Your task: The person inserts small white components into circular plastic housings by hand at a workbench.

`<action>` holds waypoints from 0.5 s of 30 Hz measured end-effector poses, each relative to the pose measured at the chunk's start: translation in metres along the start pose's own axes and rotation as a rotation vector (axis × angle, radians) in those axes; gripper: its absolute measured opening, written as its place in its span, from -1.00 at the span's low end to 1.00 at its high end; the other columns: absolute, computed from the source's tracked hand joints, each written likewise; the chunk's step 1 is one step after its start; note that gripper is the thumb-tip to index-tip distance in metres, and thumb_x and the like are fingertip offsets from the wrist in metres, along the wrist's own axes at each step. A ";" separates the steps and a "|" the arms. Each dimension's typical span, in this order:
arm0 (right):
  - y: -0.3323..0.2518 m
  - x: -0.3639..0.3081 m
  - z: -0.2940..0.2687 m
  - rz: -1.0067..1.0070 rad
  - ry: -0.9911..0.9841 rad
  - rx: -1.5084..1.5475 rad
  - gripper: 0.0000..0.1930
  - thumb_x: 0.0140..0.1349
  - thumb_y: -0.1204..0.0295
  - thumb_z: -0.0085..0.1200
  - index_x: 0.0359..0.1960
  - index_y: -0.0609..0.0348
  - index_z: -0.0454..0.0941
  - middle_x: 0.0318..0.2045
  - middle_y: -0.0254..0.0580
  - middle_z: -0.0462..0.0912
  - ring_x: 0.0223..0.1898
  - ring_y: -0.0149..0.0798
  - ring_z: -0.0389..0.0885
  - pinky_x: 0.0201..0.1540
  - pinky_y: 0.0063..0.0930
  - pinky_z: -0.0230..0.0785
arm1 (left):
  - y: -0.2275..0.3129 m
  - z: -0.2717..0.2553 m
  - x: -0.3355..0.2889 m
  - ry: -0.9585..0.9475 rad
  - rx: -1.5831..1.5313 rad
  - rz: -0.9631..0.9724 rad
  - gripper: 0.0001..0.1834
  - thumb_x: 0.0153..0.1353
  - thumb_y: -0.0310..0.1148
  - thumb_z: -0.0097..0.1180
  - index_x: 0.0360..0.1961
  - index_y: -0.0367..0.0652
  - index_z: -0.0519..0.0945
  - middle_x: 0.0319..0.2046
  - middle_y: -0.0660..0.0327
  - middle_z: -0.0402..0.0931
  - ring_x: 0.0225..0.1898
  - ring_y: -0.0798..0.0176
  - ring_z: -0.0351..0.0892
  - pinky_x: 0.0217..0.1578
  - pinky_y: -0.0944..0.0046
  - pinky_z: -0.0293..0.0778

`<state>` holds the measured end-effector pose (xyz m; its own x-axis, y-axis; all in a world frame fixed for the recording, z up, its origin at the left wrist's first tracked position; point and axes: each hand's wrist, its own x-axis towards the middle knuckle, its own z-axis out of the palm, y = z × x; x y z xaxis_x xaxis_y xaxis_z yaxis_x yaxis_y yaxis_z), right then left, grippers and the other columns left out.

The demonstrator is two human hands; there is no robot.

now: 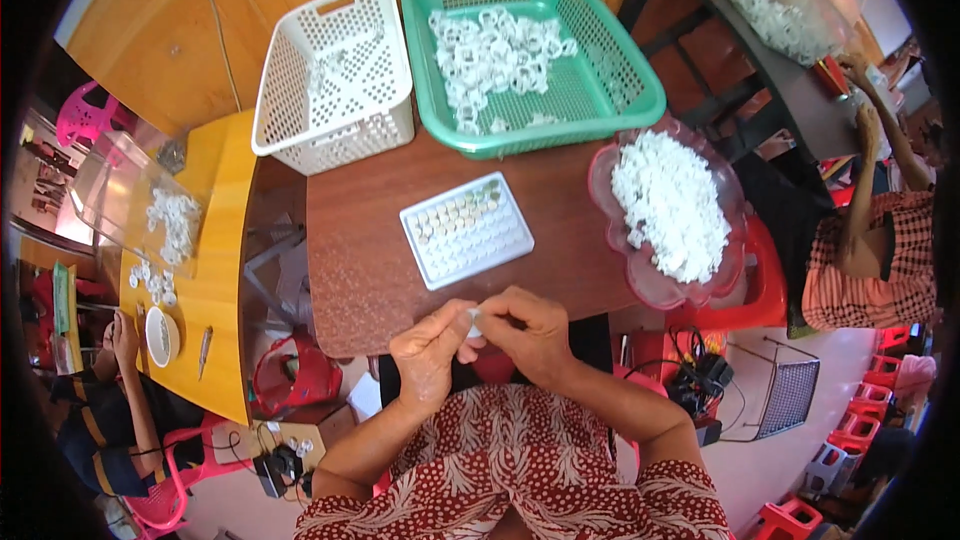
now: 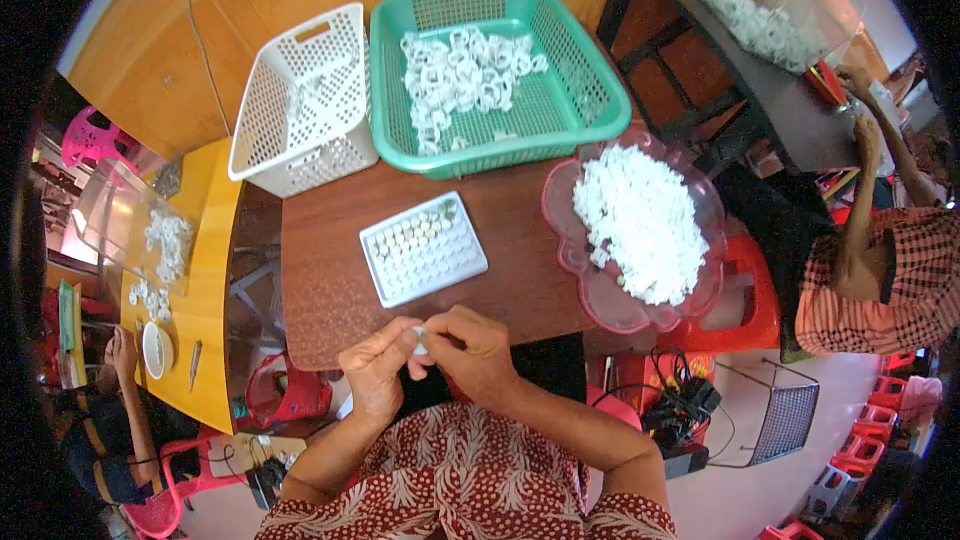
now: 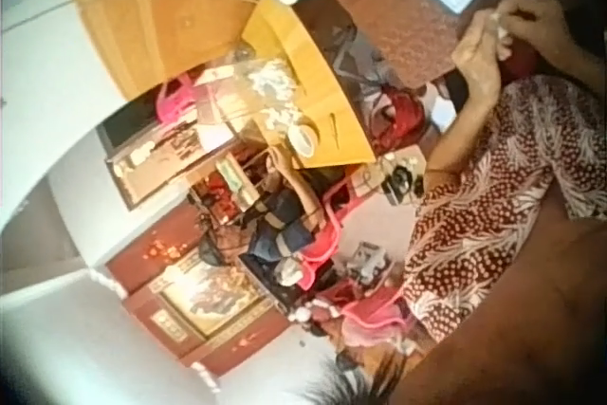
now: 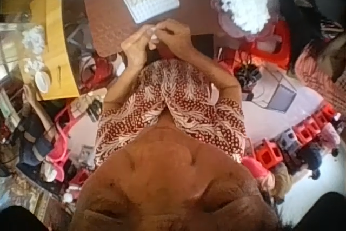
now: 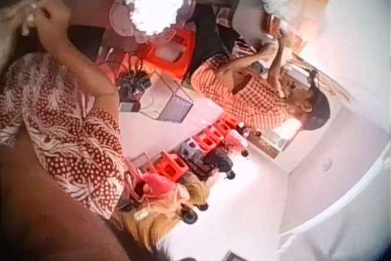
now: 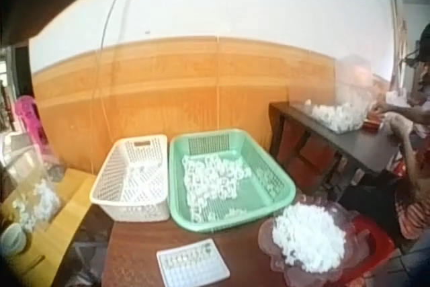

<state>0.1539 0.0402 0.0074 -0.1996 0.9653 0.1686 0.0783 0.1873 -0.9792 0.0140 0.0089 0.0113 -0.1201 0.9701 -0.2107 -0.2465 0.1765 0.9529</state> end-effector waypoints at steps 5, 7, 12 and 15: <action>-0.009 -0.002 0.005 0.113 0.015 0.272 -0.90 0.16 0.57 0.08 -0.30 0.32 0.54 -0.50 -0.30 0.55 -0.45 -0.52 0.49 -0.42 -0.63 0.34 | 0.027 -0.009 0.008 -0.004 0.061 0.020 -0.78 0.22 -0.44 0.10 -0.19 -0.40 0.59 -0.43 0.13 0.57 -0.56 0.44 0.50 -0.55 0.53 0.42; -0.006 -0.004 -0.007 0.073 0.015 0.125 -0.87 0.20 0.58 0.04 -0.22 0.31 0.54 -0.44 -0.34 0.58 -0.42 -0.58 0.50 -0.41 -0.72 0.34 | 0.047 -0.016 0.022 0.024 0.079 0.057 -0.76 0.23 -0.40 0.09 -0.20 -0.38 0.59 -0.45 0.14 0.57 -0.60 0.46 0.48 -0.58 0.51 0.41; -0.002 -0.007 -0.030 0.102 0.023 0.094 -0.87 0.19 0.57 0.05 -0.23 0.30 0.55 -0.47 -0.35 0.58 -0.45 -0.58 0.48 -0.44 -0.72 0.32 | 0.110 -0.032 0.106 0.161 0.203 0.394 -0.71 0.23 -0.32 0.09 -0.22 -0.39 0.59 -0.60 0.17 0.55 -0.69 0.47 0.41 -0.67 0.49 0.33; -0.004 -0.012 -0.035 0.151 0.000 0.047 -0.88 0.20 0.56 0.04 -0.25 0.29 0.56 -0.48 -0.36 0.57 -0.46 -0.58 0.48 -0.45 -0.72 0.31 | 0.148 -0.057 0.166 0.247 0.351 0.568 -0.50 0.23 -0.34 0.06 0.14 -0.39 0.35 -0.56 0.15 0.56 -0.65 0.47 0.42 -0.67 0.48 0.33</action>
<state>0.1899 0.0347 0.0131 -0.1890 0.9818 0.0195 0.0616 0.0317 -0.9976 -0.0975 0.1869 0.1050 -0.3630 0.8694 0.3353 0.2381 -0.2614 0.9354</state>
